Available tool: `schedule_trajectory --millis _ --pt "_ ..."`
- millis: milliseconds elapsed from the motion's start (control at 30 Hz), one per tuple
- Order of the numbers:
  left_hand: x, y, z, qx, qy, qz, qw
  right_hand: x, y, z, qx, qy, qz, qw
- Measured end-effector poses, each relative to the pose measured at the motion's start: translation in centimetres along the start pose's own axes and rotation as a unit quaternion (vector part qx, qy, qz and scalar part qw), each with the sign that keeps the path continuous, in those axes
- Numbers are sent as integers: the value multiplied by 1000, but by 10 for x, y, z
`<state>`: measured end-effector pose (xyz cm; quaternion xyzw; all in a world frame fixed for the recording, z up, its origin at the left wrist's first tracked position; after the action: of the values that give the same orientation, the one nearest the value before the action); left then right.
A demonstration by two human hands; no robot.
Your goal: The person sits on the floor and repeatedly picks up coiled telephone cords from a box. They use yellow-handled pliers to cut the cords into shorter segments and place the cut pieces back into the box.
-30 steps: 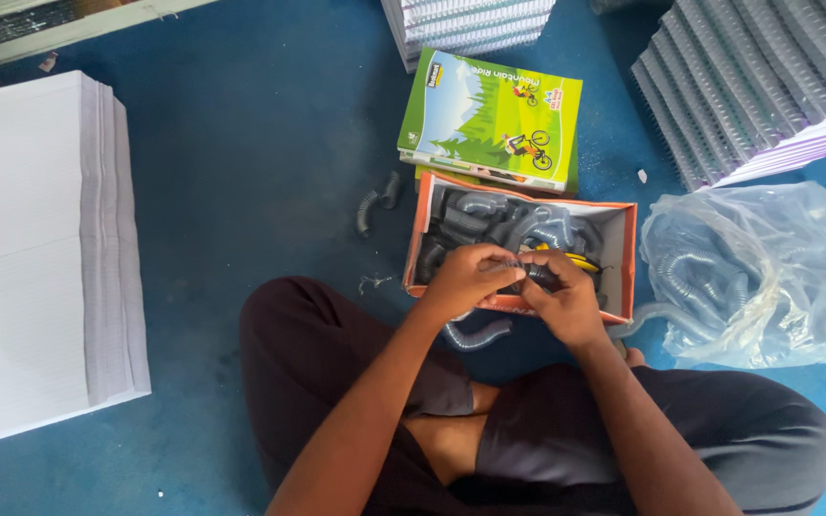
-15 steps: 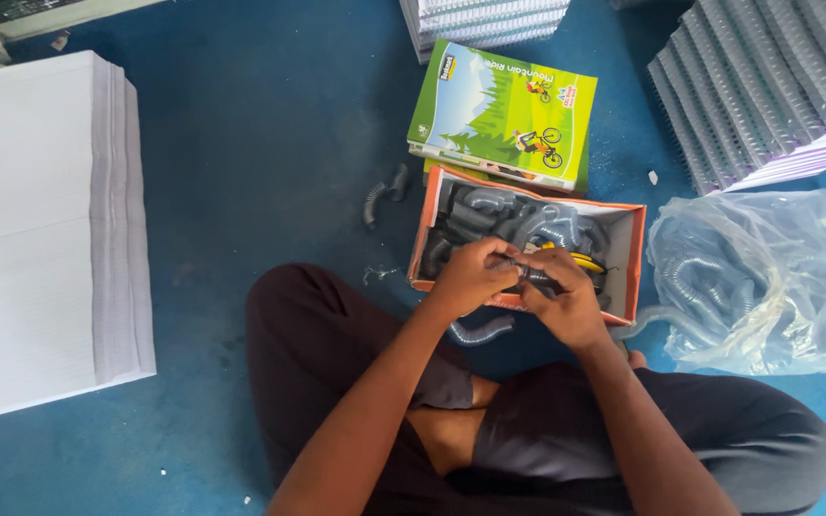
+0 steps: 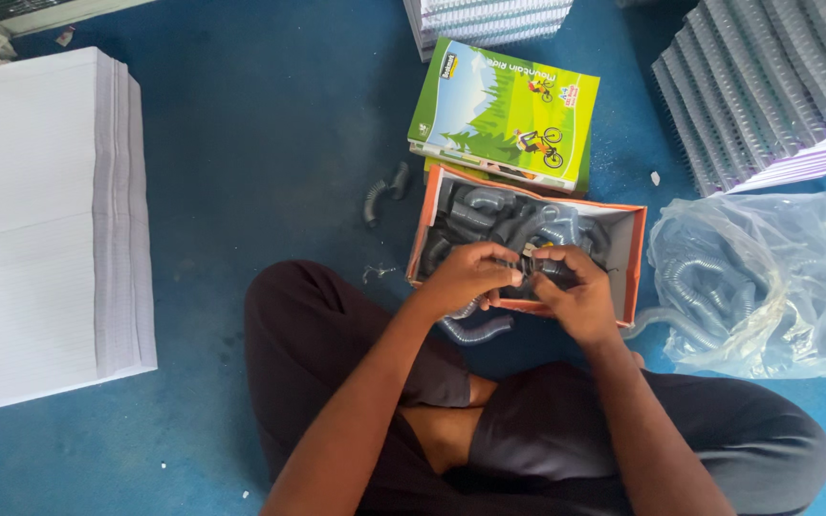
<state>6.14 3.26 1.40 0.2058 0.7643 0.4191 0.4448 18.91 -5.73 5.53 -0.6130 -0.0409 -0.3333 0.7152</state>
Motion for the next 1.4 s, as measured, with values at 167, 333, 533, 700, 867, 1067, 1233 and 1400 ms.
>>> schedule_trajectory --millis 167,333,533,700,867,1067,1233,1400 --pt "1 -1 3 -14 30 -6 999 -5 2 -2 -36 -23 -1 999" --pt "-2 1 4 -68 68 35 995 -14 -12 0 13 -50 49 997" --pt "1 0 2 -64 80 47 994 -15 -19 0 47 -59 7 997" --pt "0 -2 4 -48 76 44 995 -12 -15 0 30 -28 -53 998" --pt "-1 0 1 -42 42 27 998 -4 -4 2 -9 5 -73 997" --pt "2 1 -2 -15 27 -10 999 -2 2 1 -22 9 -61 998" --pt "0 0 2 -22 19 -31 999 -6 0 0 -14 -17 -17 1000" --pt "-2 -4 5 -39 47 10 998 -11 -28 1 91 -64 -22 994"
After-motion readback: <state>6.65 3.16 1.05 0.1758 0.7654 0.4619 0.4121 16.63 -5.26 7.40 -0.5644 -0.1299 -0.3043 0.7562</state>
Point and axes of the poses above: each hand's wrist, its own z-axis towards the middle knuckle, its own x-axis out of the back of the hand, y = z × x, the point moved 9 cm from there along z, towards the middle knuckle, and after that the axes turned 14 degrees about -z, right-handed, at the moved point
